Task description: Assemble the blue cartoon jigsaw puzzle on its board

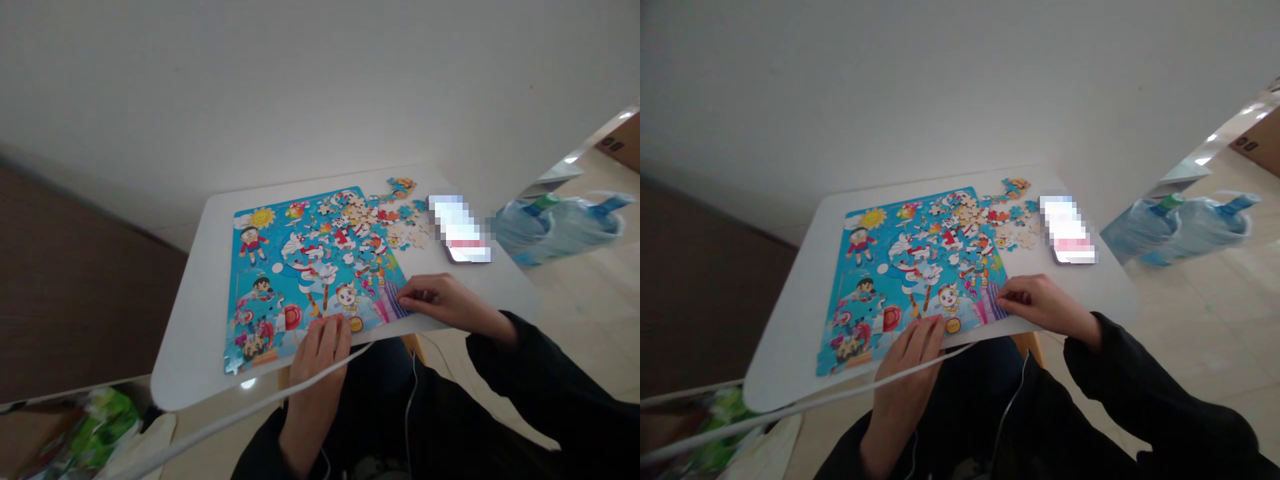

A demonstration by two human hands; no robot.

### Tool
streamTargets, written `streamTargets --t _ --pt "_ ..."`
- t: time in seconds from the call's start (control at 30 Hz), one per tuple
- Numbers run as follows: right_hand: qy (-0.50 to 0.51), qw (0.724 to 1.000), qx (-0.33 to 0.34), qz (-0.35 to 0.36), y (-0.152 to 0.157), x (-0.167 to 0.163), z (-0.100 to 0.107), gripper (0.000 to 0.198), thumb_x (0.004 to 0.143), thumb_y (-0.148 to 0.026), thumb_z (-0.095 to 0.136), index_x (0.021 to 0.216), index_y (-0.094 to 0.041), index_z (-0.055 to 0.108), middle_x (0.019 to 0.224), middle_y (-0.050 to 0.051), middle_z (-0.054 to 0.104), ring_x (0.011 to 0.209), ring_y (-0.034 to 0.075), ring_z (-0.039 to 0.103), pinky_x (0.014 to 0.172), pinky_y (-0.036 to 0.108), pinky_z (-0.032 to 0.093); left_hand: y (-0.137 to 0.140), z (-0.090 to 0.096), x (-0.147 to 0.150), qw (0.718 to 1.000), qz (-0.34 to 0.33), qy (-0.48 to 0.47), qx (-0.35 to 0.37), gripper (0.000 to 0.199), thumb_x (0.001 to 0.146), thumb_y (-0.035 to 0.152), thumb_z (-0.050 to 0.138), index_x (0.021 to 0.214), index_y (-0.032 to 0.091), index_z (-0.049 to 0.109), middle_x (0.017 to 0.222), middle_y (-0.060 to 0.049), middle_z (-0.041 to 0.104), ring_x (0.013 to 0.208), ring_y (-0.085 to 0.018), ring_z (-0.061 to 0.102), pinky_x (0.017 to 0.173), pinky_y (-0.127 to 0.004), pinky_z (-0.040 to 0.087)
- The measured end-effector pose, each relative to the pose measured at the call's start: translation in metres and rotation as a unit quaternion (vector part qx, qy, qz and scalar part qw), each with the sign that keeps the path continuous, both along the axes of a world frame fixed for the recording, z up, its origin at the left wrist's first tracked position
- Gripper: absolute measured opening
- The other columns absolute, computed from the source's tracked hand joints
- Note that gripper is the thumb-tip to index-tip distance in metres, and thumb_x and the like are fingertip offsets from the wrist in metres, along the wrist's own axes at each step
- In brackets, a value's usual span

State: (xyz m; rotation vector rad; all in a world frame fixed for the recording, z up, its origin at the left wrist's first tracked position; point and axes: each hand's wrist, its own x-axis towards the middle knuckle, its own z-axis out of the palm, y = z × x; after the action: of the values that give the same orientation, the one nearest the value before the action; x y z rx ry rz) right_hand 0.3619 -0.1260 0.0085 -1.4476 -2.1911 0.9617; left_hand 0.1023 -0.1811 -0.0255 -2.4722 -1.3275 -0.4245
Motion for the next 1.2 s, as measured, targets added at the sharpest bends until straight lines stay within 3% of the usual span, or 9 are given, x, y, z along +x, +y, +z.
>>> streamTargets --t 0.1,0.37,0.43,0.53,0.7,0.9,1.1,1.2 --pt "-0.015 1.000 -0.006 0.002 0.011 0.014 0.014 0.029 0.089 -0.043 0.050 0.092 -0.022 0.069 0.078 0.002 0.069 0.065 0.011 0.061 0.056 0.023 0.046 0.003 0.001 -0.001 1.000 -0.011 -0.024 0.015 0.029 0.083 0.008 0.056 0.109 0.014 0.068 0.108 -0.006 0.070 0.096 -0.023 0.063 0.085 -0.034 0.050" --pt "-0.166 0.969 0.152 -0.102 0.084 0.071 0.046 0.028 0.083 -0.045 0.053 0.086 -0.024 0.073 0.076 0.003 0.072 0.066 0.017 0.065 0.063 0.030 0.047 0.010 -0.020 -0.001 0.989 -0.027 -0.124 0.075 0.024 0.093 0.014 0.045 0.104 0.014 0.067 0.100 -0.006 0.072 0.092 -0.022 0.061 0.084 -0.035 0.042" --pt "-0.206 0.955 0.171 -0.126 0.111 0.083 0.047 0.028 0.082 -0.044 0.054 0.088 -0.025 0.074 0.080 0.003 0.073 0.071 0.019 0.066 0.067 0.032 0.048 0.011 -0.027 -0.001 0.985 -0.028 -0.144 0.091 0.024 0.094 0.016 0.045 0.103 0.015 0.067 0.097 -0.006 0.073 0.092 -0.021 0.060 0.084 -0.035 0.041" --pt "-0.239 0.951 0.145 -0.135 0.151 0.092 0.042 0.027 0.082 -0.038 0.054 0.091 -0.023 0.075 0.084 0.005 0.074 0.076 0.020 0.068 0.071 0.032 0.049 0.012 -0.034 -0.001 0.981 -0.026 -0.159 0.108 0.023 0.094 0.016 0.046 0.101 0.015 0.068 0.093 -0.006 0.073 0.091 -0.020 0.060 0.086 -0.033 0.039" --pt "-0.250 0.937 0.143 -0.196 0.200 0.083 0.027 0.029 0.082 -0.036 0.056 0.099 -0.020 0.074 0.092 0.007 0.074 0.082 0.021 0.067 0.075 0.032 0.049 0.013 -0.038 -0.001 0.977 -0.024 -0.169 0.125 0.025 0.095 0.014 0.045 0.100 0.017 0.069 0.091 -0.005 0.073 0.091 -0.018 0.061 0.090 -0.032 0.038" --pt "-0.280 0.935 0.109 -0.189 0.218 0.066 0.013 0.030 0.074 -0.031 0.064 0.101 -0.023 0.074 0.097 0.005 0.074 0.085 0.022 0.066 0.076 0.033 0.049 0.013 -0.040 0.000 0.974 -0.019 -0.179 0.137 0.025 0.094 0.013 0.046 0.098 0.017 0.070 0.089 -0.004 0.074 0.092 -0.017 0.061 0.092 -0.030 0.038" --pt "-0.306 0.916 0.148 -0.214 0.213 0.056 0.012 0.030 0.076 -0.029 0.060 0.103 -0.024 0.073 0.100 0.005 0.073 0.094 0.025 0.065 0.072 0.033 0.048 0.012 -0.042 -0.002 0.975 -0.028 -0.175 0.137 0.025 0.093 0.010 0.047 0.100 0.016 0.070 0.090 -0.004 0.074 0.094 -0.017 0.061 0.095 -0.030 0.038" --pt "-0.275 0.936 0.139 -0.168 0.212 0.052 0.016 0.034 0.078 -0.036 0.060 0.107 -0.024 0.071 0.100 0.005 0.073 0.092 0.023 0.065 0.074 0.032 0.048 0.012 -0.043 -0.002 0.975 -0.027 -0.173 0.134 0.024 0.093 0.012 0.047 0.100 0.015 0.070 0.090 -0.005 0.074 0.093 -0.018 0.061 0.096 -0.030 0.038"
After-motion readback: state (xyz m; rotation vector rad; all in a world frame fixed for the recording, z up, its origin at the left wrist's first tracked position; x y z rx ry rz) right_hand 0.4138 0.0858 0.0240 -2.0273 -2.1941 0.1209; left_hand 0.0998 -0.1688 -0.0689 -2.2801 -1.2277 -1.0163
